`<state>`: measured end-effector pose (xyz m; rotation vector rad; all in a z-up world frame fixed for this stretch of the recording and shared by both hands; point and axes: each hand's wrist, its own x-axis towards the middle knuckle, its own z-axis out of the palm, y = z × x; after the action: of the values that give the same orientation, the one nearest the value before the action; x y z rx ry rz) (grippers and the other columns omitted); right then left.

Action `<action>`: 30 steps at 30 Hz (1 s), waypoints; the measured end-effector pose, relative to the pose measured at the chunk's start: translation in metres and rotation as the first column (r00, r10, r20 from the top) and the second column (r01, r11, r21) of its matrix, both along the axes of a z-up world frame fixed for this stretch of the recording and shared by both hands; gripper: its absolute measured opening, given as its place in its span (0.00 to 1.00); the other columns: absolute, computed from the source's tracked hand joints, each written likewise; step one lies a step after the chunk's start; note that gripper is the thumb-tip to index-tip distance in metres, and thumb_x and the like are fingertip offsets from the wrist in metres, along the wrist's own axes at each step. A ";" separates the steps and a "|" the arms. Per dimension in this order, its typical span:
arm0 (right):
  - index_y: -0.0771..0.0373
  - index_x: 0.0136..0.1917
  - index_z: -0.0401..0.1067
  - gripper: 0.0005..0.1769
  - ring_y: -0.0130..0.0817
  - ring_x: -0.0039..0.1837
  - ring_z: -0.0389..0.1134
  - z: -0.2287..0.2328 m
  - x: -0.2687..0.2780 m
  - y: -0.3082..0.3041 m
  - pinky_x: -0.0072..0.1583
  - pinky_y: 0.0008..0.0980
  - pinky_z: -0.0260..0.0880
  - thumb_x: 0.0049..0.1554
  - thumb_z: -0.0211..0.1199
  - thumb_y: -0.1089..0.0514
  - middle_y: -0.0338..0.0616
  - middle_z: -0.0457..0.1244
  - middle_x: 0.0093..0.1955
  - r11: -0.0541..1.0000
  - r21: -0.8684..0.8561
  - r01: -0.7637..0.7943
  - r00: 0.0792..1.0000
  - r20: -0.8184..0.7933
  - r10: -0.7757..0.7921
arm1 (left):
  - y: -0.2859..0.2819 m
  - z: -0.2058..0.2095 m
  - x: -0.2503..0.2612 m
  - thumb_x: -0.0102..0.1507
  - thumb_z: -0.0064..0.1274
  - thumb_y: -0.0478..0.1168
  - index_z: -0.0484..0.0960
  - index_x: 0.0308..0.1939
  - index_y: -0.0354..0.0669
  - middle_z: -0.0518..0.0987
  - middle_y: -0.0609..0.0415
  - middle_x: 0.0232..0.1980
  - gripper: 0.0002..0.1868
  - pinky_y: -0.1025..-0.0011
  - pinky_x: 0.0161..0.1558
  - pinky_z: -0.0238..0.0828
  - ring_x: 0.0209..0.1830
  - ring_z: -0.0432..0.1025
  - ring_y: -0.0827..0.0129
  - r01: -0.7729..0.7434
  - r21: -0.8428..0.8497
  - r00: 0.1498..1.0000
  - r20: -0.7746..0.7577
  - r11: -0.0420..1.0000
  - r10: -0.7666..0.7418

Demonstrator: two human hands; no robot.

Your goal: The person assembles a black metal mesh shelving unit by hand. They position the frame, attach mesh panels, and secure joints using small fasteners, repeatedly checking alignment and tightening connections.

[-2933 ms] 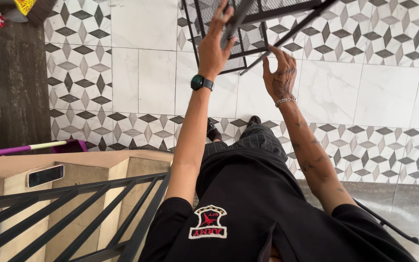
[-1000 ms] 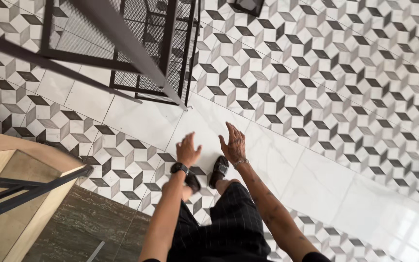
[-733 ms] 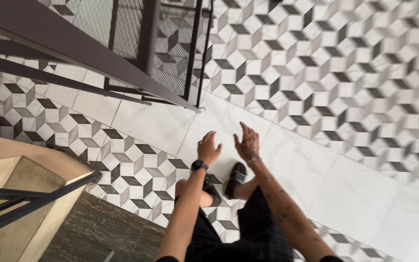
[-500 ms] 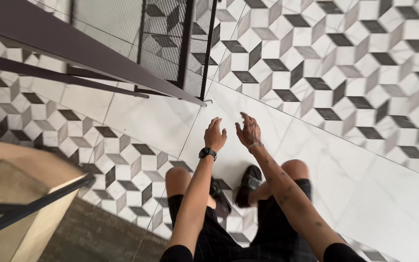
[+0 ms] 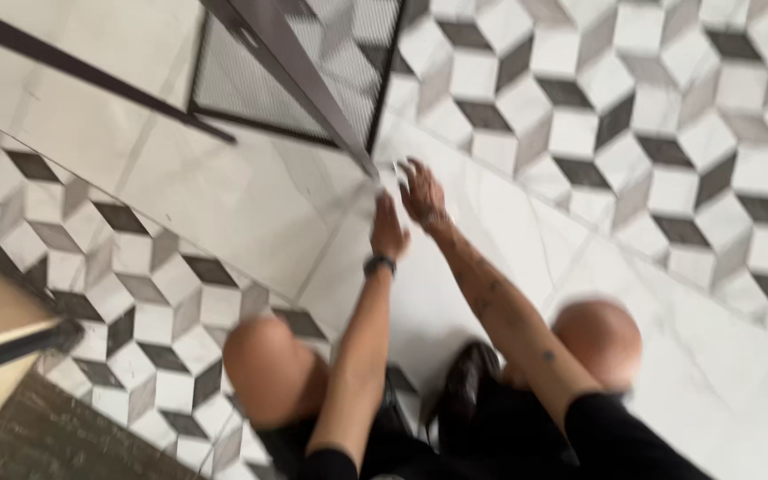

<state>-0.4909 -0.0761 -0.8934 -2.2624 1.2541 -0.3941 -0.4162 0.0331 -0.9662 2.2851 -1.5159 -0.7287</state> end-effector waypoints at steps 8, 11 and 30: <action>0.43 0.70 0.65 0.24 0.43 0.67 0.60 -0.034 0.023 -0.021 0.55 0.50 0.67 0.60 0.57 0.53 0.44 0.51 0.75 0.988 -0.050 -0.149 0.951 -0.281 0.129 | 0.006 -0.001 0.001 0.60 0.60 0.44 0.35 0.81 0.46 0.34 0.55 0.85 0.56 0.41 0.76 0.44 0.85 0.32 0.59 0.060 0.170 0.998 0.010 0.984 -0.063; 0.47 0.63 0.71 0.15 0.40 0.66 0.61 -0.051 0.019 -0.020 0.57 0.48 0.67 0.63 0.57 0.52 0.41 0.57 0.69 0.993 -0.052 -0.103 0.965 -0.248 0.087 | 0.011 0.003 0.005 0.60 0.59 0.44 0.34 0.81 0.50 0.31 0.59 0.85 0.56 0.41 0.77 0.42 0.85 0.30 0.62 0.099 0.256 0.995 -0.009 0.962 -0.100; 0.49 0.59 0.71 0.16 0.41 0.64 0.64 -0.071 0.026 -0.011 0.56 0.47 0.70 0.58 0.63 0.49 0.40 0.61 0.61 1.000 0.015 -0.016 0.997 -0.072 0.017 | 0.037 0.019 -0.011 0.61 0.53 0.41 0.48 0.80 0.51 0.38 0.66 0.85 0.46 0.37 0.71 0.54 0.84 0.38 0.66 0.050 0.311 0.997 0.046 0.949 -0.068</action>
<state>-0.4646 -0.0873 -0.9639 -2.2914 1.2690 -0.2989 -0.4271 0.0705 -0.9472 2.5110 -1.5976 -0.9899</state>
